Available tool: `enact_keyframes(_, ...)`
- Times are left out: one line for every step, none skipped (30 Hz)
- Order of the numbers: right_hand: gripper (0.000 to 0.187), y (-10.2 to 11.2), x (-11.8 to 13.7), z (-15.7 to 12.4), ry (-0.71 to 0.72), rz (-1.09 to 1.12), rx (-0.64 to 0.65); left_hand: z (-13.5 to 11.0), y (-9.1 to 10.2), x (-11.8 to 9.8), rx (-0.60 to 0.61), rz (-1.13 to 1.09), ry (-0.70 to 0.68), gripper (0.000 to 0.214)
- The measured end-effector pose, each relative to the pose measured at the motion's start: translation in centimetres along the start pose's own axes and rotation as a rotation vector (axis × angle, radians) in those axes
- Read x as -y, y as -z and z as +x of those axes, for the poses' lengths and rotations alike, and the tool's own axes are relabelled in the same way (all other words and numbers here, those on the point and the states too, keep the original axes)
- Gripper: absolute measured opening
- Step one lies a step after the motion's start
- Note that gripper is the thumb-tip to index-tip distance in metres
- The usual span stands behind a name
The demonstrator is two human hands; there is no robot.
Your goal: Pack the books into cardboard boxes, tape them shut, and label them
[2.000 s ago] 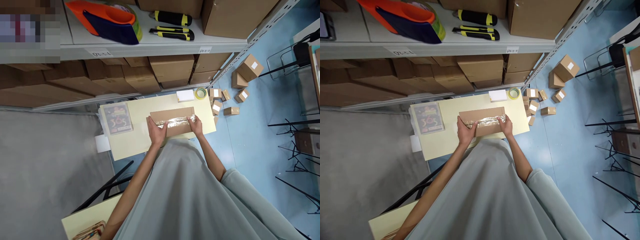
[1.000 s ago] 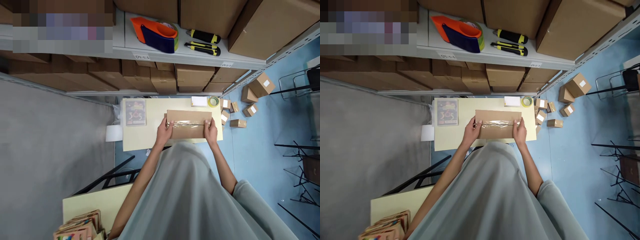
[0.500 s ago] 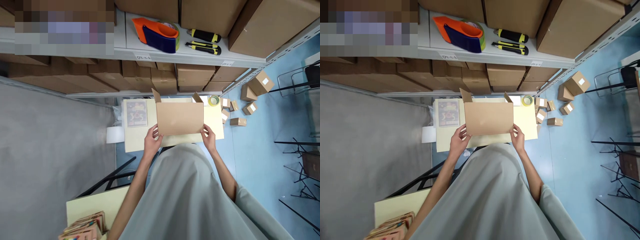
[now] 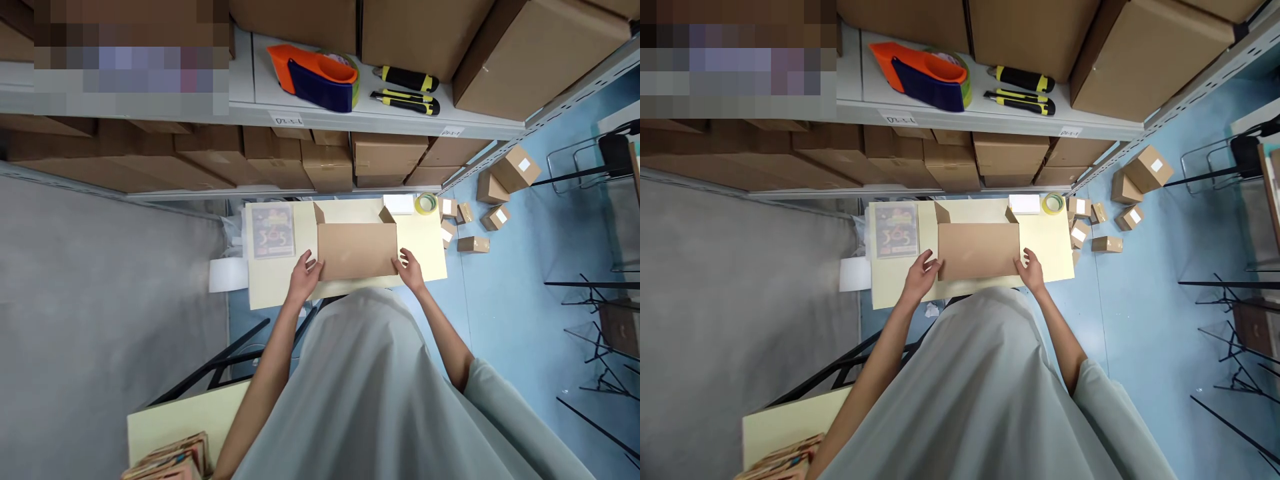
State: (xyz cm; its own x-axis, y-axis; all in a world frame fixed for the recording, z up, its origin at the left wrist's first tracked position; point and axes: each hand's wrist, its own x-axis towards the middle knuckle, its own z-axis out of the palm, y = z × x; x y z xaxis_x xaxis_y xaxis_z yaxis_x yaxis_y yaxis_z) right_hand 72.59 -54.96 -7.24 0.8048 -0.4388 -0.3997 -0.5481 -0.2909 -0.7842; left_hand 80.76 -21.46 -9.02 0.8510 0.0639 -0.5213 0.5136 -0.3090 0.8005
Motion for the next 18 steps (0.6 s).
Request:
enact_keyframes(0.067,0.0,0.4,0.8,-0.007,0.013,-0.001,0.6,0.1,-0.7,-0.007,0.001,-0.012,0.067)
enact_keyframes(0.067,0.0,0.9,1.7,-0.018,0.024,-0.004,1.2,0.1,-1.3,-0.010,-0.001,-0.025,0.068)
enact_keyframes(0.068,-0.1,1.4,2.4,-0.032,0.036,-0.005,1.7,0.1,-2.0,-0.011,-0.007,-0.031,0.068)
enact_keyframes(0.069,-0.2,1.9,3.1,-0.048,0.054,-0.002,2.1,0.0,-2.7,-0.007,-0.017,-0.029,0.068)
enact_keyframes(0.070,-0.2,2.4,3.6,-0.061,0.078,0.006,2.3,-0.1,-3.3,0.003,-0.031,-0.020,0.067)
enact_keyframes(0.073,-0.3,2.9,3.9,-0.073,0.107,0.020,2.4,-0.2,-3.8,0.018,-0.045,-0.009,0.066)
enact_keyframes(0.075,-0.3,3.3,4.0,-0.082,0.138,0.034,2.4,-0.2,-4.3,0.034,-0.060,-0.001,0.066)
enact_keyframes(0.077,-0.2,3.8,4.0,-0.087,0.169,0.040,2.2,-0.2,-4.7,0.047,-0.076,-0.001,0.065)
enact_keyframes(0.079,0.0,4.1,3.8,-0.084,0.197,0.035,1.9,0.0,-5.0,0.054,-0.093,-0.011,0.065)
enact_keyframes(0.080,0.2,4.5,3.5,-0.070,0.220,0.021,1.4,0.2,-5.3,0.051,-0.108,-0.029,0.067)
enact_keyframes(0.080,0.5,4.8,3.1,-0.046,0.239,0.000,1.0,0.6,-5.5,0.039,-0.119,-0.052,0.069)
enact_keyframes(0.079,0.8,5.1,2.5,-0.013,0.254,-0.024,0.4,1.0,-5.6,0.023,-0.128,-0.077,0.072)
enact_keyframes(0.078,1.2,5.3,2.0,0.022,0.260,-0.045,-0.1,1.4,-5.7,0.007,-0.134,-0.101,0.076)
enact_keyframes(0.078,1.6,5.5,1.4,0.054,0.258,-0.062,-0.6,1.8,-5.8,-0.005,-0.137,-0.122,0.079)
enact_keyframes(0.078,1.9,5.6,0.8,0.078,0.248,-0.075,-1.1,2.1,-5.9,-0.015,-0.137,-0.137,0.082)
enact_keyframes(0.079,2.1,5.6,0.3,0.094,0.233,-0.084,-1.6,2.4,-5.9,-0.022,-0.134,-0.146,0.084)
enact_keyframes(0.080,2.2,5.5,-0.1,0.103,0.219,-0.089,-1.9,2.5,-5.8,-0.026,-0.127,-0.148,0.085)
enact_keyframes(0.081,2.1,5.4,-0.5,0.106,0.207,-0.091,-2.2,2.5,-5.7,-0.026,-0.116,-0.141,0.084)
